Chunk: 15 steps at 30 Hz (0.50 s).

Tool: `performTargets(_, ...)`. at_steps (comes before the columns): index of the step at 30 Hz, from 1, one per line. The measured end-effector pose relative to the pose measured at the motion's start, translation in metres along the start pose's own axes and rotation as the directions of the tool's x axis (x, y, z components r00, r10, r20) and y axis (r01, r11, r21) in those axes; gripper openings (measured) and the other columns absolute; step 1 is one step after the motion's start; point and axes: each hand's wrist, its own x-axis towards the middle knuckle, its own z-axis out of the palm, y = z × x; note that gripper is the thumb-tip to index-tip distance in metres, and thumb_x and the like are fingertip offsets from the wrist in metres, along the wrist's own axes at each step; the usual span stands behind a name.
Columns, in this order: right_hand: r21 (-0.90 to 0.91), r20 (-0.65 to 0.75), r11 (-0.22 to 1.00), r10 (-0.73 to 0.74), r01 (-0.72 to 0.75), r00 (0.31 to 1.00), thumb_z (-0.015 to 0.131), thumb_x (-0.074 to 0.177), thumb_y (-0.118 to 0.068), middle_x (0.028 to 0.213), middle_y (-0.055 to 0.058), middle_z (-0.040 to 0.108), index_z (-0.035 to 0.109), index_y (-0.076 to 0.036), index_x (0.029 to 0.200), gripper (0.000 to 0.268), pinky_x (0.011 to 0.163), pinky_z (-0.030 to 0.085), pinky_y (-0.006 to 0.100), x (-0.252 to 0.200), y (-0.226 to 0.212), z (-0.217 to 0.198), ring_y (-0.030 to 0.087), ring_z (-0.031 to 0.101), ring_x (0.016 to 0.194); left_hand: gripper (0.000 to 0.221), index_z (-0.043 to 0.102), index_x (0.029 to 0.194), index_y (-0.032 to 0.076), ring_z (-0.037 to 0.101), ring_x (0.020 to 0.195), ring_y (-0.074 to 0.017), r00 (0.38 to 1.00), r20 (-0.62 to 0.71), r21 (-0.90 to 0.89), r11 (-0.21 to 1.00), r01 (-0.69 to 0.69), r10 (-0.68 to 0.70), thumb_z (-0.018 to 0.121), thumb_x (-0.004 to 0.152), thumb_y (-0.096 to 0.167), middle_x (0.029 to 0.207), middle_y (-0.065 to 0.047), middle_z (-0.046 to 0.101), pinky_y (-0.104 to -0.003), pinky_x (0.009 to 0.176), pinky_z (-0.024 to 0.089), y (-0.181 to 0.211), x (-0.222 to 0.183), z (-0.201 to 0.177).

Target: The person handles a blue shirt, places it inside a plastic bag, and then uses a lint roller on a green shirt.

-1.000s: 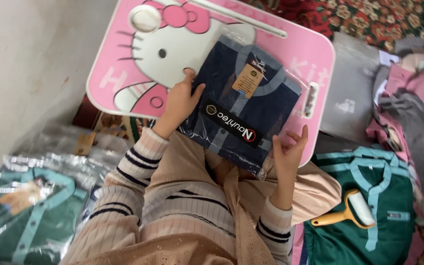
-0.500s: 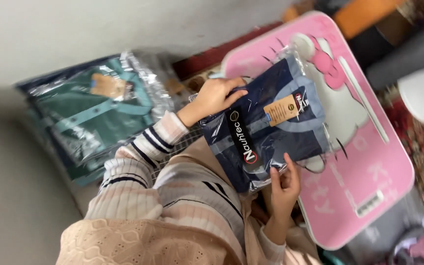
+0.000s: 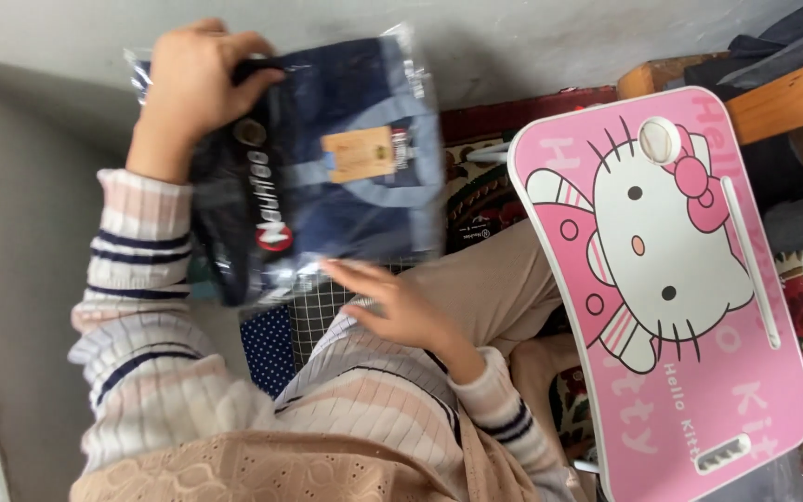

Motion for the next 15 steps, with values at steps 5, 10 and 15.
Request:
performTargets(5,-0.107,0.312,0.962,0.271,-0.25,0.911,0.049,0.103,-0.013,0.172,0.006,0.025,0.025,-0.033,0.16,0.065,0.07,0.056,0.031,0.003,0.028,-0.001,0.024,0.057,0.137,0.072,0.062,0.136,0.007,0.051,0.099,-0.0336,0.993,-0.112,0.233,0.973,0.001,0.025,0.098,0.079,0.031,0.12,-0.015,0.055,-0.043,0.083,0.04,-0.003,-0.031,0.024)
performTargets(10,0.148,-0.201,0.868,0.496,-0.474,0.845,0.052,0.106,-0.013,0.15,0.023,0.055,0.053,-0.005,0.15,0.045,0.11,0.046,0.051,-0.09,0.02,-0.03,0.043,0.055,0.134,0.058,0.059,0.14,0.005,0.048,0.121,-0.0416,0.989,-0.083,-0.193,0.976,0.103,-0.12,0.082,0.088,0.012,0.128,-0.017,0.052,-0.052,0.102,0.036,0.08,-0.04,0.104)
performTargets(15,0.434,-0.53,0.761,0.649,-0.483,0.546,0.055,0.105,-0.014,0.143,0.023,0.06,0.054,-0.011,0.15,0.045,0.105,0.05,0.052,-0.217,0.047,0.001,0.042,0.059,0.129,0.041,0.059,0.133,0.004,0.05,0.114,-0.0413,0.99,-0.134,-0.477,0.872,-0.108,0.05,0.075,0.097,0.015,0.121,-0.017,0.052,-0.051,0.098,0.037,0.213,0.025,0.114)
